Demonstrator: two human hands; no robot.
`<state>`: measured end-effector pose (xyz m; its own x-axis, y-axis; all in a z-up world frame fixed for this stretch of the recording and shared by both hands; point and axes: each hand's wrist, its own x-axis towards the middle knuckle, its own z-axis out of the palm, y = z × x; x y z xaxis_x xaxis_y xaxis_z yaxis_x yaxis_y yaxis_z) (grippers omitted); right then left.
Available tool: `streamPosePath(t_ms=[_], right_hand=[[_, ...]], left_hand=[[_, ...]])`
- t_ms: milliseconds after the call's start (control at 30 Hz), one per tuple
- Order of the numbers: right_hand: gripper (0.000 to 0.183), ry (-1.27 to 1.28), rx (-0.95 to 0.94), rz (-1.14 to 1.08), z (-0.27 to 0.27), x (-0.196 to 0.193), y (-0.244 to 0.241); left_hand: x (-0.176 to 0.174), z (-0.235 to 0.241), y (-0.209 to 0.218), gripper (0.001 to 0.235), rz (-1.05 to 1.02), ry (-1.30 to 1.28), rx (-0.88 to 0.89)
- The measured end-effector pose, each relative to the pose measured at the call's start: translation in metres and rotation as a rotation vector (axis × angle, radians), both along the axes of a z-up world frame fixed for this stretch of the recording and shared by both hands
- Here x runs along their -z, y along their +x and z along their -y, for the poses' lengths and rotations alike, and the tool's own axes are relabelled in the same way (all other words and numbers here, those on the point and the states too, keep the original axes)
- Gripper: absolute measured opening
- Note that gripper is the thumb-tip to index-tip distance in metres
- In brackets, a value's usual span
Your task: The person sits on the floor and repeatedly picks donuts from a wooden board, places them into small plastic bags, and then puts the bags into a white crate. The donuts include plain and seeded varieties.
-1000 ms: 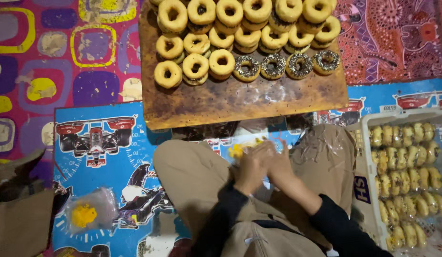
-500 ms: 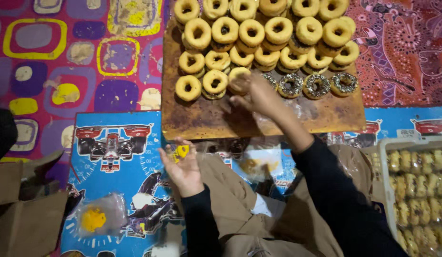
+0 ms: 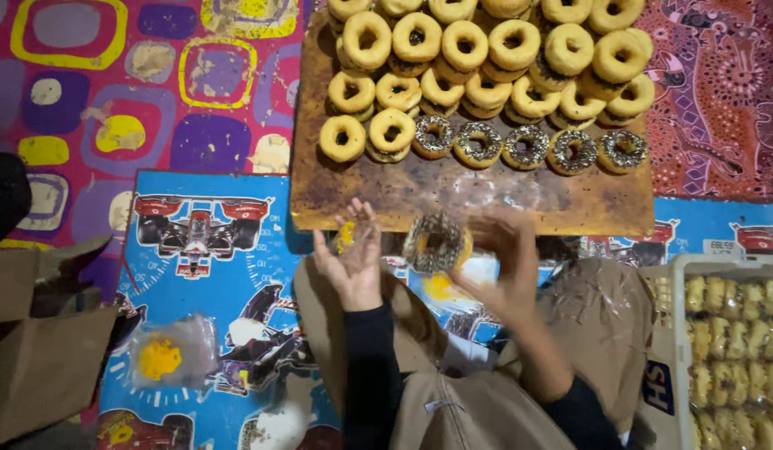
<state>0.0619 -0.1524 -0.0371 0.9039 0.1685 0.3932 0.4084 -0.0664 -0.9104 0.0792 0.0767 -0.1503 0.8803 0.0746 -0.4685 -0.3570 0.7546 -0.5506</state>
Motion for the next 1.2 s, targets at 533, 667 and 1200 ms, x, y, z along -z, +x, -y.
streamPosePath(t_ms=[533,667,1200], right_hand=[[0.062,-0.15,0.261,0.216,-0.005,-0.034,-0.034],[0.064,-0.351,-0.321,-0.163,0.035,-0.058,-0.016],[0.021,-0.609,-0.089,0.756,0.089,-0.089,-0.049]], left_hand=[[-0.067,0.122,-0.059,0.07,-0.115,1.245,0.187],[-0.072,0.12,-0.064,0.036,-0.082,1.719,0.169],[-0.23,0.085,-0.098,0.023,0.282,2.997,-0.428]])
